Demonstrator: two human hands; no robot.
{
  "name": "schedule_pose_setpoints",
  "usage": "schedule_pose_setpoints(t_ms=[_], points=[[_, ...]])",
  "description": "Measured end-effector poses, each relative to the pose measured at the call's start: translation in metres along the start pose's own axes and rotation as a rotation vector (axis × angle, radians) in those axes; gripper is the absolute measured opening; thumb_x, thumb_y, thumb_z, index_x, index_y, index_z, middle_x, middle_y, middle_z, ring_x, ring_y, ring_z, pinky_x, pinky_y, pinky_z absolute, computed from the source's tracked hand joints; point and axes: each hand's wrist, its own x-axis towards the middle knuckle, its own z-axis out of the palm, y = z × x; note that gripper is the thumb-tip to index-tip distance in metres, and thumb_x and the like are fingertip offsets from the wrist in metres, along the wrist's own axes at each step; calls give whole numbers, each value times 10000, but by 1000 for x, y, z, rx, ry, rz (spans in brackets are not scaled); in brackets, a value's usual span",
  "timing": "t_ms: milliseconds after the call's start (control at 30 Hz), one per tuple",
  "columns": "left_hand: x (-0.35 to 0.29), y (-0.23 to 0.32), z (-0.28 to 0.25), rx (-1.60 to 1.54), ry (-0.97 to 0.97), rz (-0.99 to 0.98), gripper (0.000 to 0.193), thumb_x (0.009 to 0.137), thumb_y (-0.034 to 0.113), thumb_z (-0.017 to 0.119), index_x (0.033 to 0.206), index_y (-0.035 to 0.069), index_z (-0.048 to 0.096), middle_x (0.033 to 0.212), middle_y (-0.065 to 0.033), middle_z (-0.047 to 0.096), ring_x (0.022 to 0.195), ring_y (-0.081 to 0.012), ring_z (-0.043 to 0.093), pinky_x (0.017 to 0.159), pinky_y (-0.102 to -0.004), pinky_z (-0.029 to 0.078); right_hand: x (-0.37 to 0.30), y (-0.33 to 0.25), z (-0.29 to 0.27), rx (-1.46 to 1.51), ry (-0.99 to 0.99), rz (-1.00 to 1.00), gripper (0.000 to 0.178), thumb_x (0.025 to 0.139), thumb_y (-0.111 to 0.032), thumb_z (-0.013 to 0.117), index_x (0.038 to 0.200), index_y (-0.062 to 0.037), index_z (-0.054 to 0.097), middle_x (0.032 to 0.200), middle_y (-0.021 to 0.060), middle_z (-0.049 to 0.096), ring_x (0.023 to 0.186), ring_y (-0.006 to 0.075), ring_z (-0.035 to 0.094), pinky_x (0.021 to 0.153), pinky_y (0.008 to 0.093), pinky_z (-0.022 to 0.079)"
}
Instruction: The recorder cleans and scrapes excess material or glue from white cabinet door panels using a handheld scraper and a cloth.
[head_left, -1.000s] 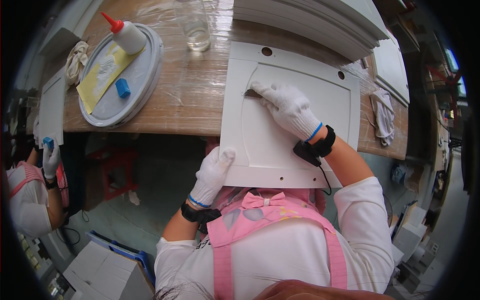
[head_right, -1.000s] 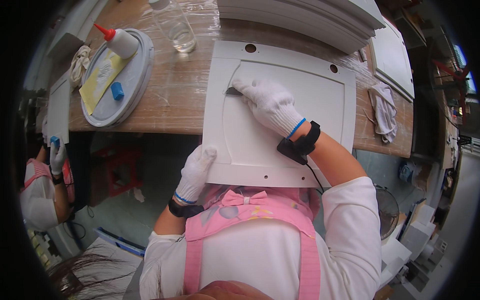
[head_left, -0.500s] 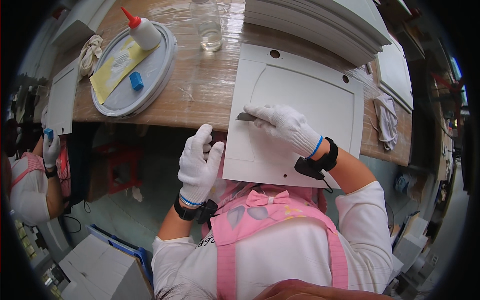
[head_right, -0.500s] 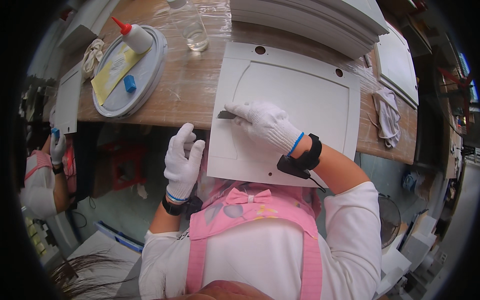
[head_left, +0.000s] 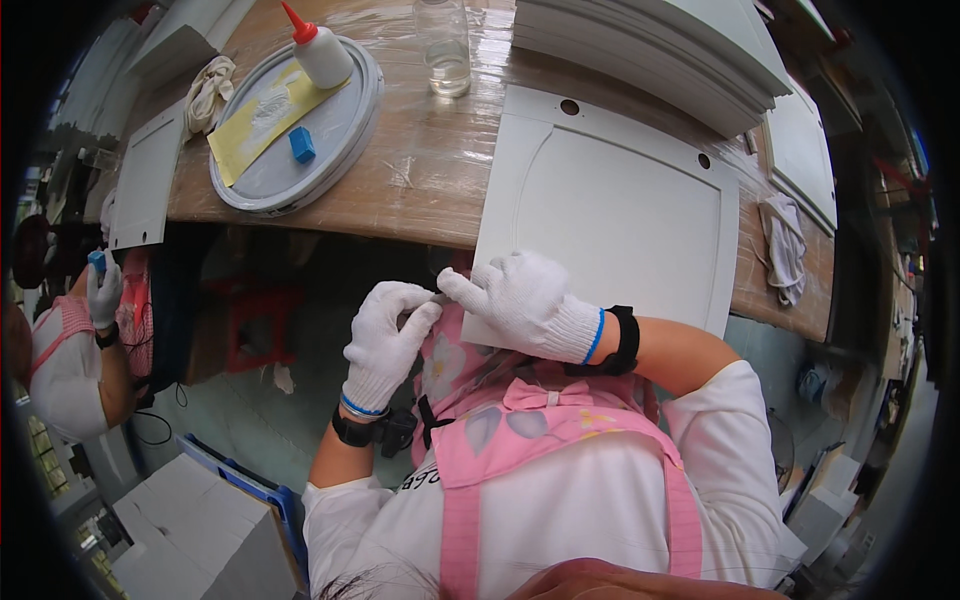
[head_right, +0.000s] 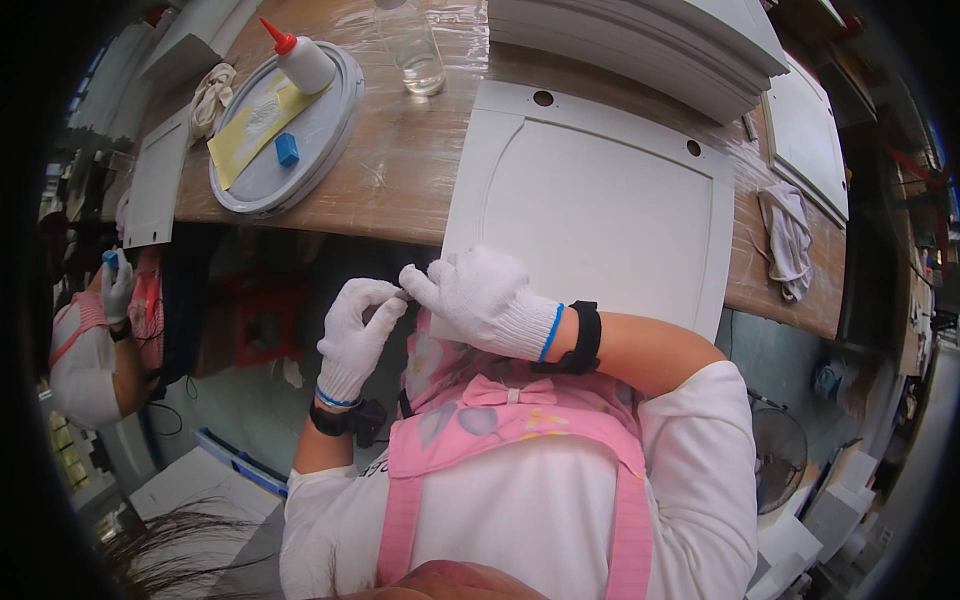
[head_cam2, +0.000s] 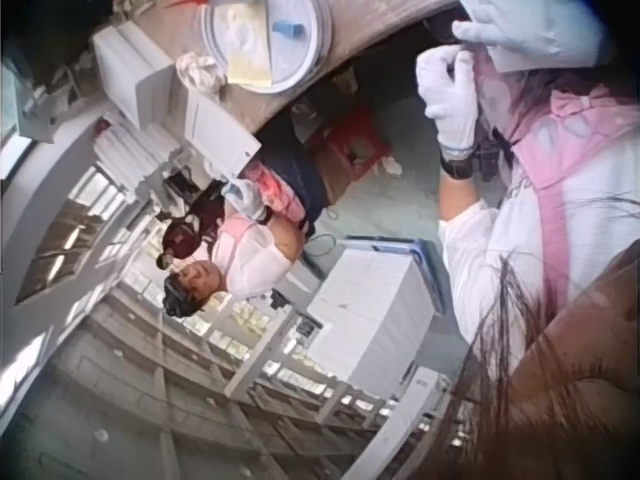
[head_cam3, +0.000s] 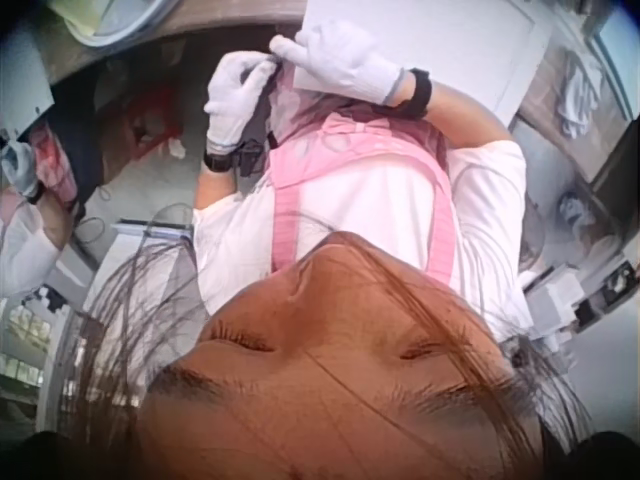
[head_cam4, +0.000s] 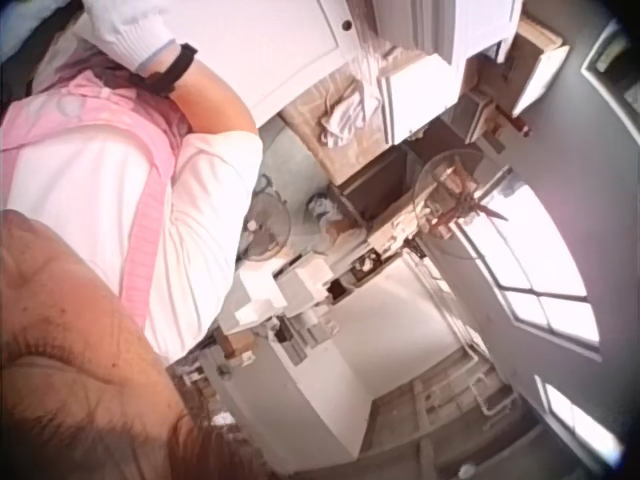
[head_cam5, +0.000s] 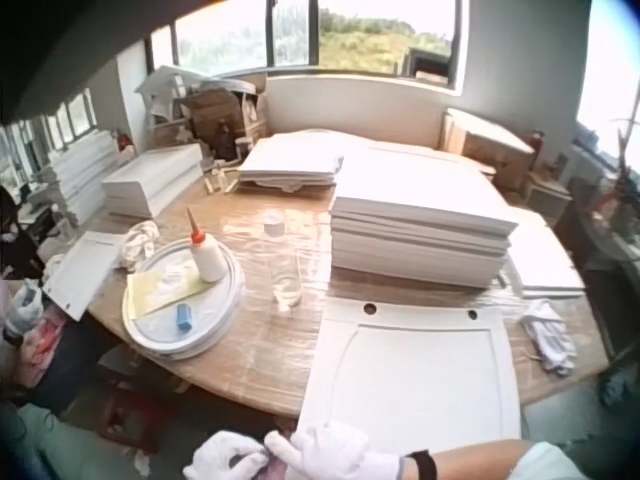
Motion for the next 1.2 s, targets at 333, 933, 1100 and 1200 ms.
schedule_pose_setpoints(t_ms=[333,933,1100,1200], points=[[-2,-59,-30,730,256,20,298,838,100,691,1134,122,660,1136,-131,602,1011,-347,585,851,-448,508,-3,27,16,421,176,133,364,895,-158,616,1256,-113,599,930,174,659,835,374,638,722,446,512],[-10,-9,-19,199,51,123,214,823,245,742,924,70,672,960,-102,660,981,-303,617,886,-398,492,11,-15,-6,290,171,-111,359,789,-17,639,1137,-104,644,770,119,653,731,339,642,620,445,485],[-9,-4,-22,140,2,38,263,841,316,723,961,83,702,1035,-118,657,1030,-310,610,912,-404,486,12,-18,-10,238,219,-134,363,785,2,634,1128,-115,646,754,107,636,701,332,619,612,447,471],[-11,-6,-21,156,-39,-2,258,854,289,702,955,52,698,992,-130,666,996,-308,619,886,-399,495,12,-20,-15,191,176,-149,348,795,-4,649,1124,-117,649,760,94,604,702,317,589,622,435,463]])
